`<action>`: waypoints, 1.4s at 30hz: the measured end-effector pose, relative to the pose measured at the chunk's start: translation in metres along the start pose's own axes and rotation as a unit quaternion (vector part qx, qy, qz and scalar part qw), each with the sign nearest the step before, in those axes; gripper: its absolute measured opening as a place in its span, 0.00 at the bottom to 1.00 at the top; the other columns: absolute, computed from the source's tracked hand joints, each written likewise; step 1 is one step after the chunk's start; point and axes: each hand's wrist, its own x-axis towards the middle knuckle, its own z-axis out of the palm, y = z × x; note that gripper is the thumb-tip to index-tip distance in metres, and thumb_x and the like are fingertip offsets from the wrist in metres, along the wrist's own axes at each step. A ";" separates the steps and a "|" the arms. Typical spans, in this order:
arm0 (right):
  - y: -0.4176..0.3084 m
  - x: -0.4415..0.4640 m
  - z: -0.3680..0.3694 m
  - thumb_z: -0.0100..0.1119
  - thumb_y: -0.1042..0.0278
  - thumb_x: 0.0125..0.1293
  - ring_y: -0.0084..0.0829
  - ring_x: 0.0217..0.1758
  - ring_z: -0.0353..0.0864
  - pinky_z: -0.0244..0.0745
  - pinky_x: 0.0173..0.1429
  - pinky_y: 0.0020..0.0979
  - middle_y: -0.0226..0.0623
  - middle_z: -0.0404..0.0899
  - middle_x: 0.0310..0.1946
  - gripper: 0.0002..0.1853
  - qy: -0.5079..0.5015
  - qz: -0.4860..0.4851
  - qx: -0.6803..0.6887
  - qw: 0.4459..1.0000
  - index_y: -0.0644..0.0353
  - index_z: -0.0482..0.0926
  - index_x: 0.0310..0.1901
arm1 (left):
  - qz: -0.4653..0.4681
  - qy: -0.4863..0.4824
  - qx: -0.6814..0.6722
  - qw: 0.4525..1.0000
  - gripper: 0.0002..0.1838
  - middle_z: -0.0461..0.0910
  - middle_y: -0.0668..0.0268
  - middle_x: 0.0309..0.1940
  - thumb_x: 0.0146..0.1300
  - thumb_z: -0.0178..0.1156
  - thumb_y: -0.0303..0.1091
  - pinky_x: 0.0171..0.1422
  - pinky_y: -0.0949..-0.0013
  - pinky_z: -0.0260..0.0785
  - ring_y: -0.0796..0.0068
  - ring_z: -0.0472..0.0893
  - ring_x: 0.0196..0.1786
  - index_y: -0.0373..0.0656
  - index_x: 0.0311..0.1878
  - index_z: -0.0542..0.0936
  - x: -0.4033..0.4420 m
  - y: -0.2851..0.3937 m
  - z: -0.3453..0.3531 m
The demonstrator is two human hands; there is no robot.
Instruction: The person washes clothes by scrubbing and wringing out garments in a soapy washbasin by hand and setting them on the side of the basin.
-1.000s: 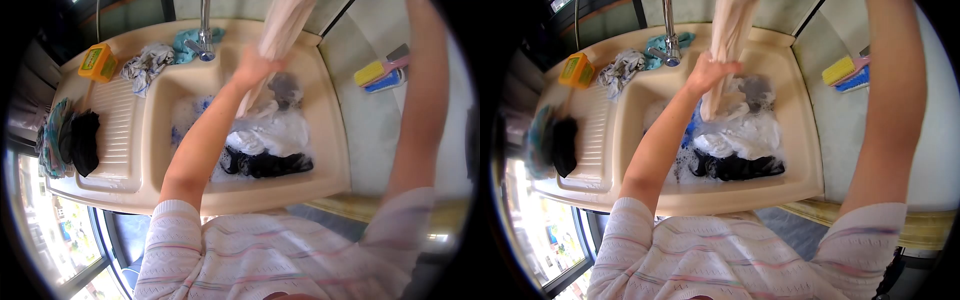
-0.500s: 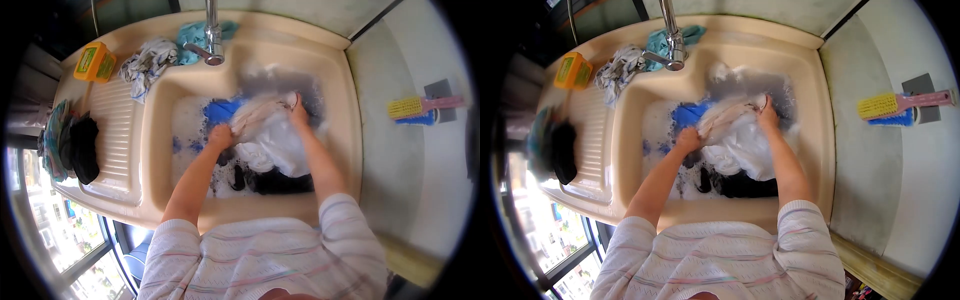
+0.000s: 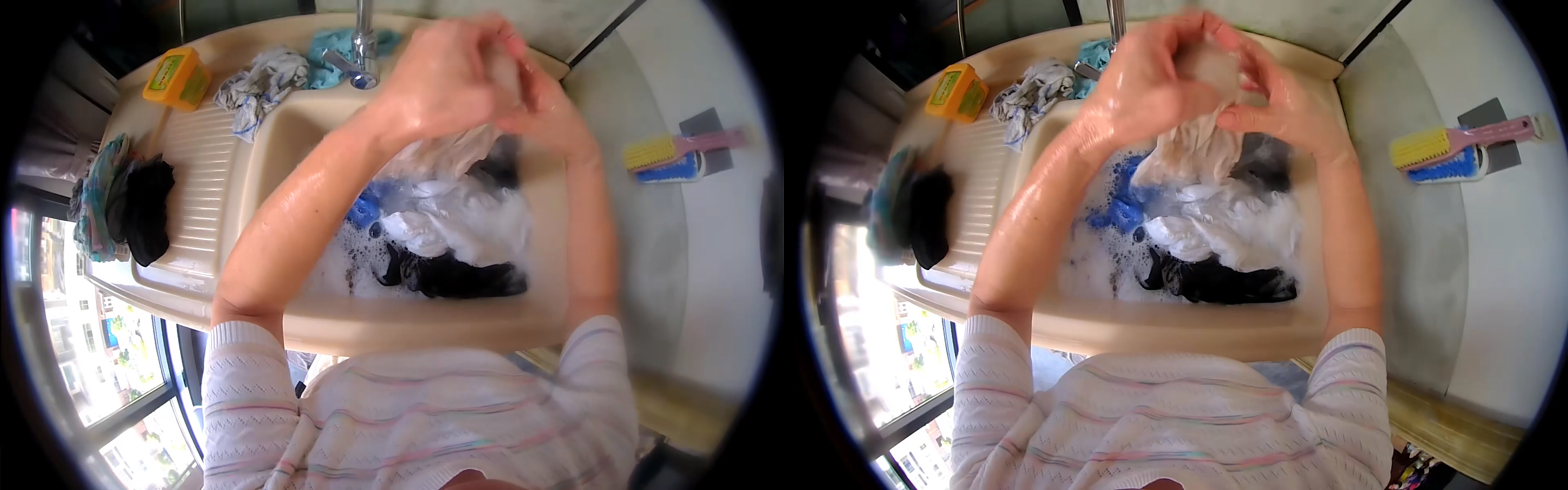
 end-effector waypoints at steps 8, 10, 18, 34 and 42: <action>-0.040 0.005 0.000 0.68 0.70 0.47 0.23 0.50 0.71 0.68 0.51 0.25 0.31 0.73 0.46 0.30 0.035 -0.104 0.084 0.990 0.64 0.67 0.53 | 0.054 0.033 -0.249 0.966 0.16 0.73 0.68 0.25 0.42 0.56 0.22 0.31 0.79 0.63 0.83 0.71 0.28 0.35 0.39 0.70 0.010 0.074 -0.008; -0.059 0.002 0.028 0.66 0.73 0.49 0.21 0.45 0.73 0.69 0.48 0.23 0.30 0.76 0.41 0.22 0.073 -0.042 0.058 0.995 0.66 0.72 0.47 | 0.033 0.004 -0.230 0.973 0.17 0.73 0.68 0.25 0.43 0.56 0.23 0.32 0.79 0.63 0.83 0.71 0.29 0.35 0.40 0.70 0.005 0.064 -0.014; -0.041 -0.027 0.063 0.57 0.80 0.49 0.24 0.47 0.73 0.67 0.52 0.25 0.37 0.75 0.45 0.25 0.138 -0.059 0.112 0.982 0.69 0.69 0.52 | 0.011 -0.028 -0.332 0.943 0.31 0.73 0.65 0.34 0.46 0.63 0.24 0.44 0.77 0.66 0.79 0.74 0.39 0.37 0.56 0.65 -0.040 0.017 -0.022; 0.132 -0.003 0.063 0.48 0.55 0.61 0.37 0.50 0.75 0.71 0.53 0.36 0.44 0.74 0.48 0.24 0.137 0.251 0.378 0.881 0.66 0.68 0.53 | -0.377 -0.036 -0.679 0.629 0.27 0.75 0.54 0.31 0.51 0.61 0.41 0.41 0.62 0.71 0.61 0.76 0.31 0.37 0.52 0.68 -0.113 -0.115 0.107; 0.136 -0.002 0.082 0.51 0.48 0.60 0.49 0.62 0.62 0.68 0.56 0.52 0.47 0.56 0.63 0.36 -0.052 -0.045 0.722 0.688 0.54 0.51 0.65 | -0.264 -0.157 -0.790 0.531 0.30 0.68 0.59 0.18 0.46 0.61 0.41 0.25 0.68 0.61 0.67 0.69 0.18 0.35 0.51 0.66 -0.123 -0.099 0.114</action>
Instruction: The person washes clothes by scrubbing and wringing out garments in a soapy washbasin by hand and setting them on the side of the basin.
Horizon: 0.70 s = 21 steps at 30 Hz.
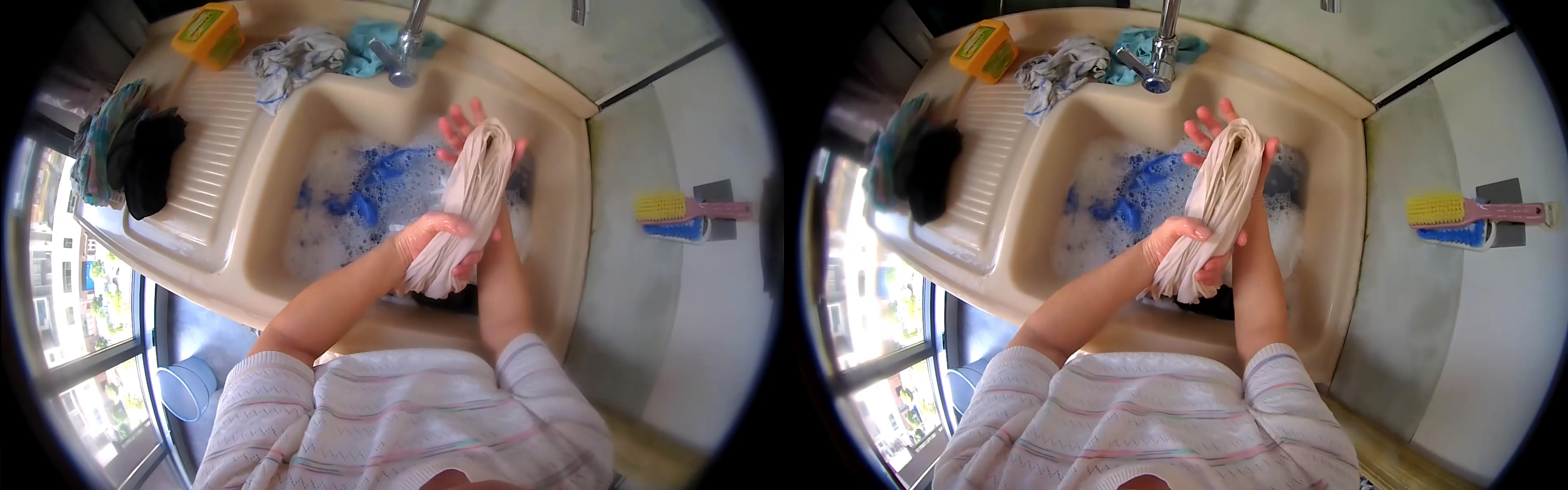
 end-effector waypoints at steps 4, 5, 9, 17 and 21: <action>-0.008 0.015 0.038 0.55 0.62 0.56 0.34 0.41 0.74 0.75 0.39 0.32 0.41 0.71 0.43 0.21 0.130 -0.008 -0.167 0.977 0.57 0.65 0.51 | -0.008 0.057 0.043 0.997 0.28 0.69 0.61 0.18 0.46 0.65 0.41 0.23 0.71 0.59 0.70 0.67 0.16 0.35 0.47 0.69 -0.004 0.005 0.005; -0.012 0.019 0.056 0.56 0.65 0.55 0.31 0.36 0.75 0.75 0.35 0.28 0.40 0.73 0.39 0.18 0.215 0.011 -0.242 0.946 0.57 0.68 0.47 | -0.008 0.126 0.086 0.988 0.27 0.69 0.61 0.18 0.46 0.65 0.42 0.22 0.71 0.59 0.71 0.67 0.16 0.36 0.47 0.71 0.000 0.010 0.003; -0.002 -0.014 -0.105 0.59 0.69 0.45 0.31 0.26 0.78 0.72 0.32 0.30 0.38 0.78 0.23 0.09 0.318 0.165 -0.677 0.643 0.59 0.76 0.30 | -0.006 0.350 0.348 0.870 0.26 0.75 0.58 0.25 0.46 0.65 0.44 0.31 0.66 0.65 0.67 0.73 0.25 0.36 0.45 0.74 0.013 0.016 -0.048; 0.016 -0.008 -0.077 0.63 0.57 0.49 0.35 0.44 0.77 0.71 0.46 0.33 0.42 0.77 0.41 0.26 0.303 0.271 -0.781 0.474 0.57 0.71 0.51 | 0.075 0.509 0.661 0.545 0.33 0.77 0.55 0.33 0.52 0.57 0.51 0.41 0.62 0.70 0.60 0.76 0.34 0.34 0.54 0.65 0.015 0.008 -0.052; -0.016 -0.007 -0.026 0.58 0.49 0.57 0.39 0.48 0.74 0.70 0.53 0.40 0.42 0.69 0.53 0.35 0.276 0.160 -0.378 0.869 0.54 0.58 0.62 | 0.107 0.271 0.200 0.935 0.26 0.73 0.59 0.22 0.57 0.50 0.54 0.25 0.64 0.64 0.64 0.70 0.19 0.37 0.43 0.70 -0.006 0.031 -0.017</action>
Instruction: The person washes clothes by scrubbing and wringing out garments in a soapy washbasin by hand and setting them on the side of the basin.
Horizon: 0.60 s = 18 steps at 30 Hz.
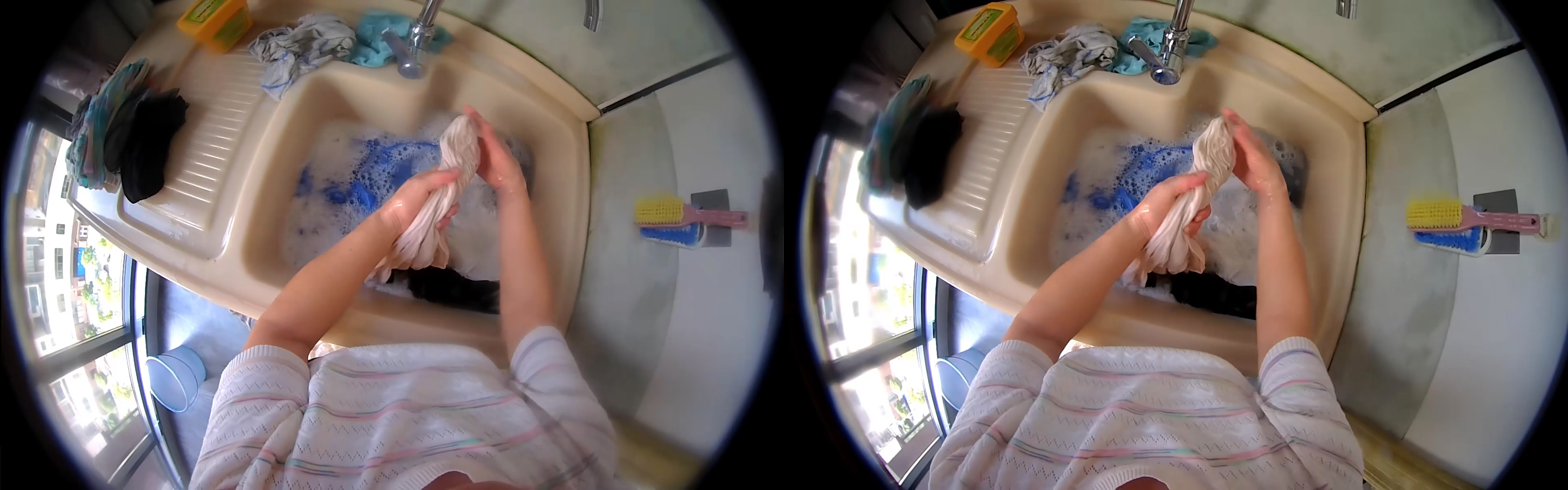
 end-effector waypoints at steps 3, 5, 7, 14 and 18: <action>0.000 -0.012 0.015 0.55 0.52 0.60 0.37 0.45 0.74 0.71 0.50 0.41 0.41 0.69 0.51 0.32 -0.053 -0.102 0.316 0.942 0.53 0.57 0.62 | -0.095 -0.158 -0.267 0.946 0.25 0.68 0.59 0.16 0.60 0.44 0.56 0.20 0.68 0.57 0.69 0.64 0.12 0.39 0.32 0.71 -0.003 0.001 0.004; -0.015 -0.016 0.047 0.55 0.56 0.60 0.33 0.42 0.74 0.73 0.46 0.38 0.40 0.70 0.47 0.27 -0.123 -0.150 0.313 0.930 0.54 0.61 0.59 | -0.090 -0.196 -0.262 0.940 0.25 0.68 0.59 0.16 0.60 0.44 0.56 0.20 0.68 0.56 0.69 0.64 0.12 0.39 0.33 0.71 -0.007 -0.006 0.013; -0.028 -0.012 0.047 0.55 0.58 0.60 0.30 0.39 0.74 0.73 0.41 0.35 0.40 0.70 0.43 0.23 -0.223 -0.184 0.340 0.895 0.55 0.64 0.55 | -0.093 -0.247 -0.245 0.933 0.23 0.68 0.60 0.17 0.60 0.47 0.55 0.20 0.68 0.57 0.70 0.64 0.13 0.40 0.34 0.71 -0.009 -0.009 0.014; 0.051 0.035 -0.001 0.56 0.73 0.50 0.26 0.16 0.71 0.66 0.19 0.27 0.32 0.72 0.17 0.08 0.159 -0.067 -0.338 0.925 0.60 0.73 0.34 | -0.020 0.134 0.354 0.925 0.24 0.75 0.53 0.28 0.58 0.53 0.52 0.36 0.61 0.67 0.58 0.74 0.29 0.37 0.42 0.71 0.013 -0.012 -0.003; 0.075 0.041 -0.005 0.58 0.73 0.48 0.28 0.21 0.75 0.69 0.26 0.27 0.35 0.76 0.21 0.08 0.248 -0.084 -0.434 0.862 0.61 0.74 0.32 | 0.007 0.241 0.584 0.775 0.30 0.75 0.45 0.41 0.58 0.50 0.55 0.51 0.59 0.66 0.49 0.75 0.46 0.32 0.47 0.69 0.022 -0.028 -0.012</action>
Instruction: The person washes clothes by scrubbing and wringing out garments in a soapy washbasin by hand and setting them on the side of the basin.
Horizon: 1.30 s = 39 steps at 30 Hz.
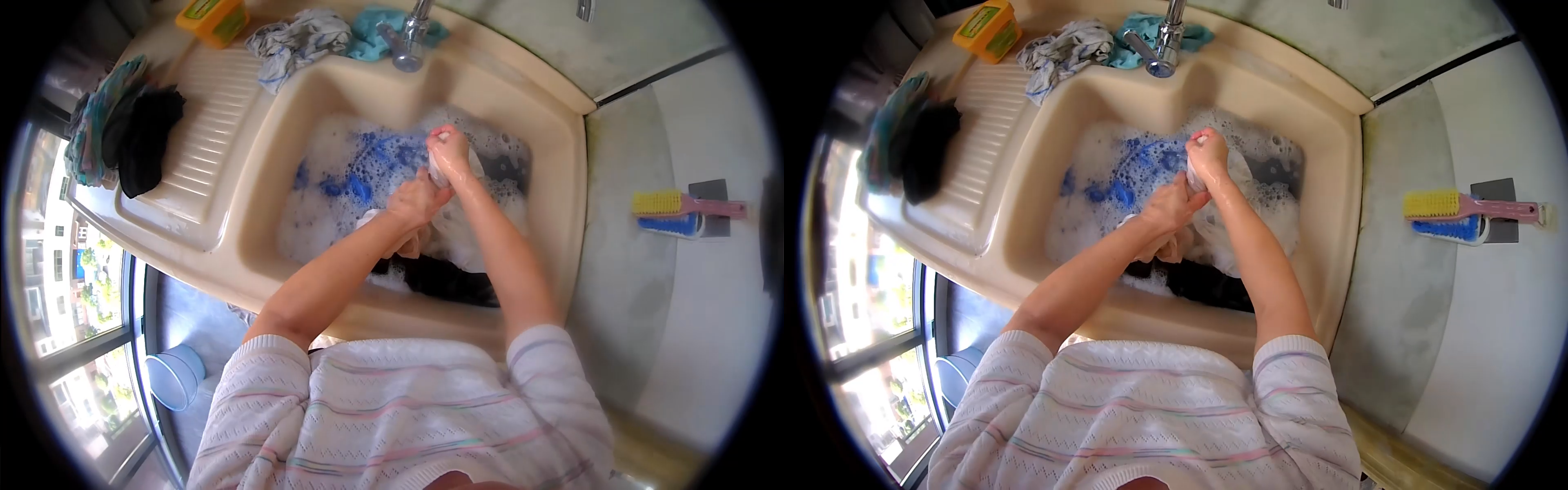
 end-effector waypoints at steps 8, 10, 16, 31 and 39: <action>-0.082 -0.020 -0.084 0.58 0.48 0.56 0.41 0.44 0.77 0.75 0.44 0.38 0.45 0.74 0.45 0.39 -0.281 0.016 0.425 0.860 0.55 0.53 0.64 | 0.021 -0.206 -0.517 0.831 0.20 0.72 0.61 0.19 0.59 0.53 0.50 0.26 0.62 0.67 0.66 0.72 0.18 0.40 0.38 0.71 -0.024 0.024 -0.042; -0.075 -0.023 -0.090 0.57 0.43 0.56 0.44 0.50 0.74 0.75 0.49 0.41 0.47 0.70 0.51 0.42 -0.287 -0.038 0.639 0.712 0.54 0.49 0.66 | -0.013 -0.308 -0.640 0.703 0.21 0.68 0.62 0.14 0.61 0.48 0.53 0.18 0.66 0.60 0.69 0.65 0.11 0.42 0.38 0.72 -0.030 0.028 -0.041; -0.115 -0.046 -0.082 0.56 0.59 0.57 0.31 0.33 0.73 0.75 0.32 0.33 0.39 0.71 0.35 0.21 -0.331 -0.090 0.698 0.628 0.57 0.67 0.51 | 0.030 -0.455 -0.676 0.578 0.23 0.68 0.60 0.16 0.62 0.45 0.56 0.18 0.67 0.58 0.68 0.65 0.12 0.43 0.40 0.71 -0.040 0.023 -0.032; -0.068 -0.046 -0.043 0.58 0.50 0.58 0.30 0.39 0.77 0.76 0.41 0.32 0.38 0.74 0.42 0.26 -0.136 0.067 0.443 0.884 0.59 0.65 0.51 | 0.094 0.057 -0.221 0.969 0.31 0.77 0.56 0.37 0.56 0.56 0.54 0.47 0.66 0.66 0.68 0.76 0.41 0.33 0.48 0.71 -0.007 0.010 -0.024; -0.086 -0.110 -0.041 0.61 0.56 0.55 0.33 0.50 0.72 0.67 0.55 0.33 0.36 0.70 0.46 0.29 -0.361 0.044 0.392 0.845 0.63 0.64 0.53 | 0.257 0.231 -0.062 0.936 0.37 0.71 0.53 0.52 0.57 0.49 0.62 0.62 0.60 0.55 0.63 0.65 0.59 0.35 0.55 0.70 -0.013 0.015 -0.067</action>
